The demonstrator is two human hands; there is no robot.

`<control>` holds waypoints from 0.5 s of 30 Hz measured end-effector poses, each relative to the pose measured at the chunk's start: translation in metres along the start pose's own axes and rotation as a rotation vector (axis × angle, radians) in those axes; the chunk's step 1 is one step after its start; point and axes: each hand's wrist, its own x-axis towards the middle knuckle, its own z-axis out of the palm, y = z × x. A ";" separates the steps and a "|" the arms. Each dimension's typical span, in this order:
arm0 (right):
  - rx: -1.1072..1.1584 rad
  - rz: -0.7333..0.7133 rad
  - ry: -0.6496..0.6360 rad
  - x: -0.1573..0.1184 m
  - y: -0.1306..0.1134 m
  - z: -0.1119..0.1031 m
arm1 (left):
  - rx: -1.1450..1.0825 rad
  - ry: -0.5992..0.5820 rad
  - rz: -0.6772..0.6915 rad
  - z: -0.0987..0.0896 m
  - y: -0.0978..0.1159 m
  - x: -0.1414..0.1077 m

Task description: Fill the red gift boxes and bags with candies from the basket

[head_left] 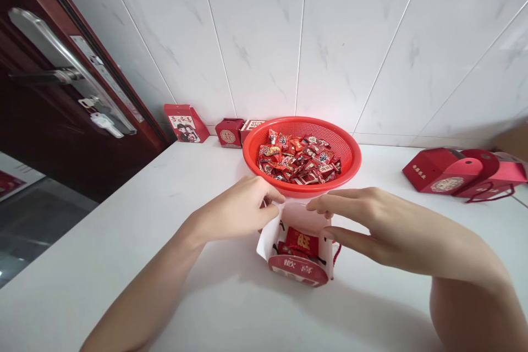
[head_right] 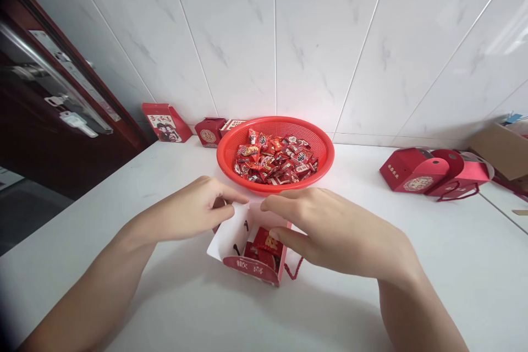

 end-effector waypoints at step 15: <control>-0.064 0.187 -0.040 0.004 0.015 -0.004 | -0.243 -0.048 -0.129 0.002 -0.012 0.020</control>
